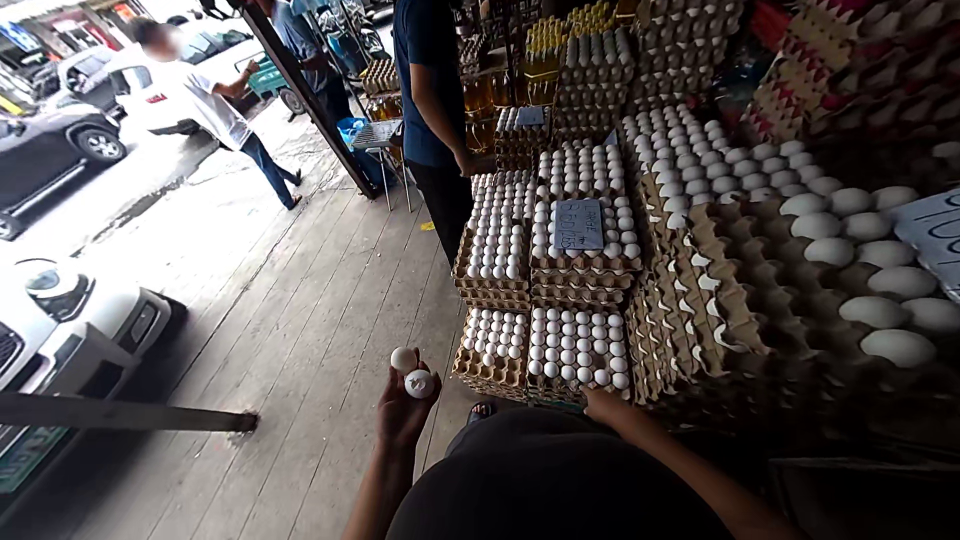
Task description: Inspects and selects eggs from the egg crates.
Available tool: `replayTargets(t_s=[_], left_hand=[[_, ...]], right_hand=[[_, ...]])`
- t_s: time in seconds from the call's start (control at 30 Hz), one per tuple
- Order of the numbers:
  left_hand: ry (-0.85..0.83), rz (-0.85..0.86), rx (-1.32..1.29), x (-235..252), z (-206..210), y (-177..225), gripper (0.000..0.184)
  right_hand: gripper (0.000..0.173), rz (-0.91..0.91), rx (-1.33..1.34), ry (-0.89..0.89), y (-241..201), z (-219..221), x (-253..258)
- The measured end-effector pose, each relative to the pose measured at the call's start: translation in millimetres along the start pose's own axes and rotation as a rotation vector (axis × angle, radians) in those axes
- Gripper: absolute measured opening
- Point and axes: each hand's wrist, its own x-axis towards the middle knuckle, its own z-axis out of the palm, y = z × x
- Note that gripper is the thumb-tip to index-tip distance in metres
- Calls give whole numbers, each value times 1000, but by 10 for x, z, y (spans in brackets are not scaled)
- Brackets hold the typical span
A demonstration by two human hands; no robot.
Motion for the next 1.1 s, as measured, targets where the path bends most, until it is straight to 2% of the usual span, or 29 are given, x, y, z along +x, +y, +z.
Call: replayTargets(t_s=[0.13, 0.4, 1.1], left_hand=[[-36, -40, 1, 80, -33, -13, 50], [58, -62, -45, 172, -47, -30, 51], [128, -10, -41, 82, -106, 75, 53]], right_hand=[[69, 1, 17, -23, 26, 35, -6], [56, -6, -53, -98, -8, 106, -15], [50, -43, -205, -212, -171, 229, 164]])
